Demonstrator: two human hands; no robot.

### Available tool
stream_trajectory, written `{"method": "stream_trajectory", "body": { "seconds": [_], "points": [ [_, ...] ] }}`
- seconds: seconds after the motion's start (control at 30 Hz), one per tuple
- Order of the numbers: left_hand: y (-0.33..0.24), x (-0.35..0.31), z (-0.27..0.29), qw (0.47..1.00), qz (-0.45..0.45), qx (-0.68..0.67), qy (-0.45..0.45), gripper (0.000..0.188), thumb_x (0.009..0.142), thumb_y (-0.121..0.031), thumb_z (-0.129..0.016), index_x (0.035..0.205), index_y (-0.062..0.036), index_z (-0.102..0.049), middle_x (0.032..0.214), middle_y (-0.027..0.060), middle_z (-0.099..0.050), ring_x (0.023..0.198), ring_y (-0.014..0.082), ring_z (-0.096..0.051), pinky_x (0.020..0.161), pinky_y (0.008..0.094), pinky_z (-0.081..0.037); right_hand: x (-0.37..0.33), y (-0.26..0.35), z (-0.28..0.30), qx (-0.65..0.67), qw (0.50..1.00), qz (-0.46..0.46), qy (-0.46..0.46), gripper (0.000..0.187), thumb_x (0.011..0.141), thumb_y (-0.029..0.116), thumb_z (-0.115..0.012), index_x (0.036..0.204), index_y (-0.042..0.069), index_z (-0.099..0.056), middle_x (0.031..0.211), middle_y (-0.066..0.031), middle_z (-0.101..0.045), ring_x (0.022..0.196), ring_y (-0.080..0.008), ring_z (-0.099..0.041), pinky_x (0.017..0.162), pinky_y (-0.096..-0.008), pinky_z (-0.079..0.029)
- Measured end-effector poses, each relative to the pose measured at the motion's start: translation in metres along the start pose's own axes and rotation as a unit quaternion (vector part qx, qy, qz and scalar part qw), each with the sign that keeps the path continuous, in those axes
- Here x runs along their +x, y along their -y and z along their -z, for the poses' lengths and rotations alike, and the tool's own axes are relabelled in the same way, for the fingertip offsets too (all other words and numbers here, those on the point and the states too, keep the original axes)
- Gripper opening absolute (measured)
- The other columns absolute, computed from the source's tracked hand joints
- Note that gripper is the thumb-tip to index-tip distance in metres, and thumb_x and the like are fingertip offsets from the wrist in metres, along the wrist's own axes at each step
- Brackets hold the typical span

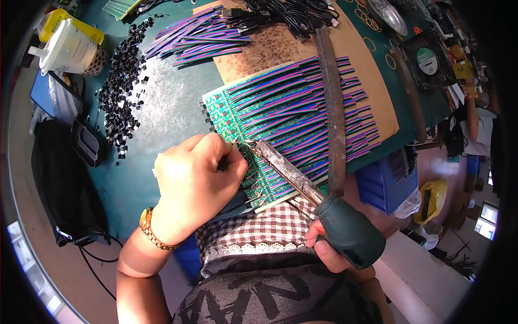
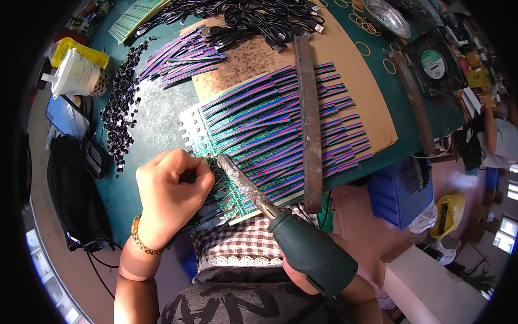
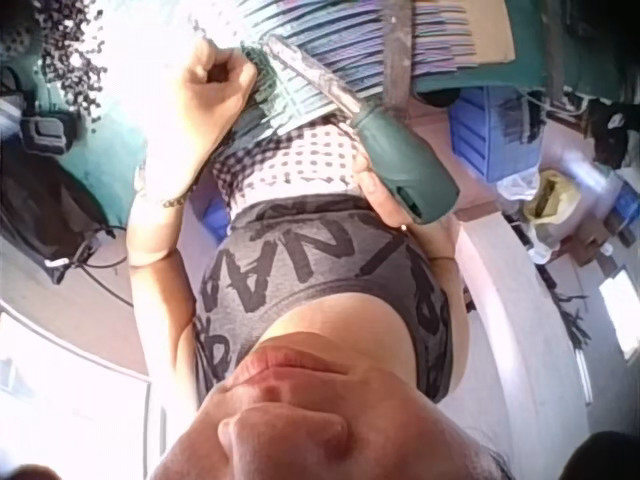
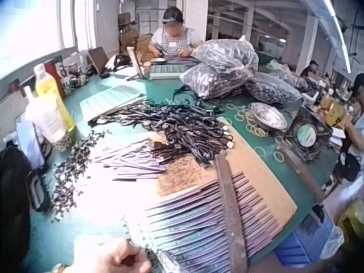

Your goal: The person assembles electronic components by connecting wires to circuit boards with a soldering tool.

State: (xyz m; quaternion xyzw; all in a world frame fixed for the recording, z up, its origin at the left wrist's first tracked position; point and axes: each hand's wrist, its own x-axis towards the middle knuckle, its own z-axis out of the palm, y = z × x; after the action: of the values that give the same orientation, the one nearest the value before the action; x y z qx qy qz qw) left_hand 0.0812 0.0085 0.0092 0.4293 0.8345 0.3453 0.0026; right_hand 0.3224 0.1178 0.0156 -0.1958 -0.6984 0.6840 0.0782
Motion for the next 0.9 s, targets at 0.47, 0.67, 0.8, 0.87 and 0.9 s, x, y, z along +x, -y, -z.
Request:
{"method": "stream_trajectory", "body": {
  "seconds": [0.47,0.67,0.8,0.87,0.9],
  "points": [
    [-0.001,-0.001,-0.003,0.999,-0.032,0.033,-0.008,0.023,0.065,-0.009,-0.071,0.059,-0.0117,-0.05,0.052,0.0055,-0.05,0.043,0.0254,-0.054,0.041,0.036,-0.041,-0.004,-0.011,0.014,-0.283,0.953,0.009,0.108,0.029,0.091,0.02,-0.058,0.11,-0.001,-0.06,0.098,-0.0074,-0.063,0.085,-0.0141,-0.061,0.078,-0.024,-0.05],
    [-0.002,-0.001,-0.001,0.999,-0.036,0.015,0.015,0.018,0.065,0.002,-0.072,0.064,-0.0053,-0.055,0.056,0.006,-0.054,0.046,0.0171,-0.055,0.046,0.0271,-0.044,-0.008,-0.006,0.0,-0.081,0.996,0.019,-0.043,0.021,0.086,0.007,-0.061,0.106,0.0,-0.061,0.085,-0.0087,-0.066,0.082,-0.0179,-0.064,0.075,-0.0291,-0.053],
    [0.002,-0.002,-0.003,0.999,-0.042,0.027,-0.001,0.022,0.065,-0.009,-0.071,0.059,-0.0115,-0.05,0.052,0.0055,-0.051,0.043,0.0259,-0.054,0.041,0.0367,-0.042,-0.005,-0.007,-0.003,-0.057,0.995,0.072,-0.041,0.026,0.083,-0.001,-0.06,0.109,-0.003,-0.06,0.09,-0.0112,-0.066,0.084,-0.0191,-0.064,0.074,-0.0283,-0.053],
    [0.005,-0.004,-0.002,0.999,-0.039,0.029,-0.002,0.022,0.066,-0.009,-0.071,0.059,-0.0115,-0.05,0.052,0.0057,-0.051,0.043,0.026,-0.054,0.041,0.0369,-0.042,-0.002,0.003,-0.009,0.073,0.995,-0.023,-0.064,0.029,0.085,0.001,-0.058,0.113,-0.006,-0.058,0.096,-0.0133,-0.066,0.087,-0.0193,-0.064,0.077,-0.029,-0.053],
    [0.007,-0.004,-0.002,0.999,-0.038,0.022,0.0,0.022,0.066,-0.009,-0.071,0.059,-0.0114,-0.05,0.052,0.0058,-0.051,0.043,0.0261,-0.055,0.042,0.037,-0.042,-0.002,0.002,-0.01,0.069,0.995,-0.024,-0.065,0.029,0.085,0.001,-0.058,0.113,-0.006,-0.058,0.096,-0.0133,-0.066,0.087,-0.0193,-0.064,0.077,-0.029,-0.053]
  ]
}}
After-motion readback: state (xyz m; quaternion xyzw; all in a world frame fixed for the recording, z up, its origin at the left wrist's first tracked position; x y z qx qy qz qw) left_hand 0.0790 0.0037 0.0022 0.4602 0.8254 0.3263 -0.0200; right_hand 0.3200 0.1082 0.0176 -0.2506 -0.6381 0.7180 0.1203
